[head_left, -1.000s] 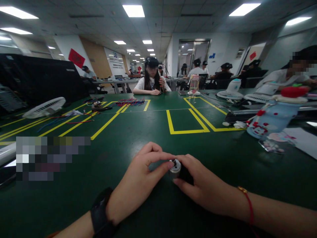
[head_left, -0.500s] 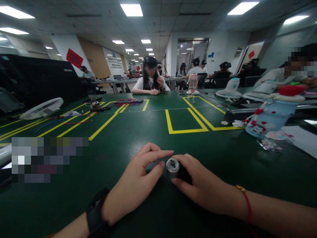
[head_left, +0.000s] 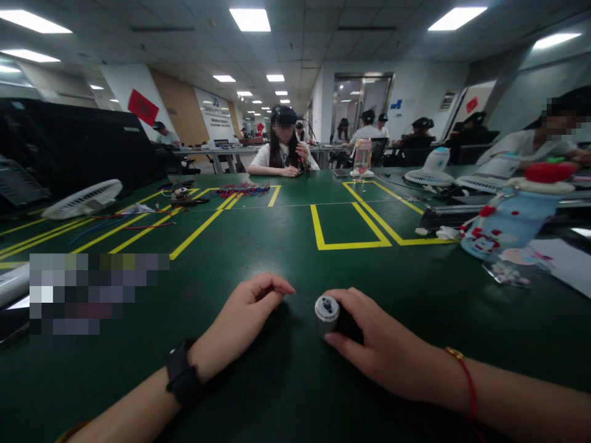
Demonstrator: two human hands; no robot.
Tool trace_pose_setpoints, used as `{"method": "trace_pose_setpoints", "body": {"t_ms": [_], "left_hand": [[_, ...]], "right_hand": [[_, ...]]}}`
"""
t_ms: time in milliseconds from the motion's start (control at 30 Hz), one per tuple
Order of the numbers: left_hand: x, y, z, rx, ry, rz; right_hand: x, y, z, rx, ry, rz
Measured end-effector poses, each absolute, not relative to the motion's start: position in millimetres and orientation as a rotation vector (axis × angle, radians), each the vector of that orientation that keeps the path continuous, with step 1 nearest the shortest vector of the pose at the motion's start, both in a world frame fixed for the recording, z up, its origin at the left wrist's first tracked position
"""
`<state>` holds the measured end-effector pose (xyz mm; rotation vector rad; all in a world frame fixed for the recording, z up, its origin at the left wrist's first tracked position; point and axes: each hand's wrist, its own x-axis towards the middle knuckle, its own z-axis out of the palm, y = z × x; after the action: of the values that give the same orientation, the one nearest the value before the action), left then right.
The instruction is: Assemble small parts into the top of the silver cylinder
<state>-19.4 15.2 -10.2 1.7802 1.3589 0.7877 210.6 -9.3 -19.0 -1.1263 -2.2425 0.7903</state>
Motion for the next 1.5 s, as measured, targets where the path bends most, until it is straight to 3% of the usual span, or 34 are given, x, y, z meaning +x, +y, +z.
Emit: {"method": "trace_pose_setpoints", "body": {"t_ms": [433, 1500], "left_hand": [[-5.0, -0.3, -2.3, 2.062, 1.188, 0.861], [-6.3, -0.2, 0.9, 1.972, 1.283, 0.944]], "right_hand": [[210.0, -9.2, -19.7, -1.103, -2.240, 0.782], [209.8, -10.3, -17.5, -1.075, -2.265, 0.730]]}}
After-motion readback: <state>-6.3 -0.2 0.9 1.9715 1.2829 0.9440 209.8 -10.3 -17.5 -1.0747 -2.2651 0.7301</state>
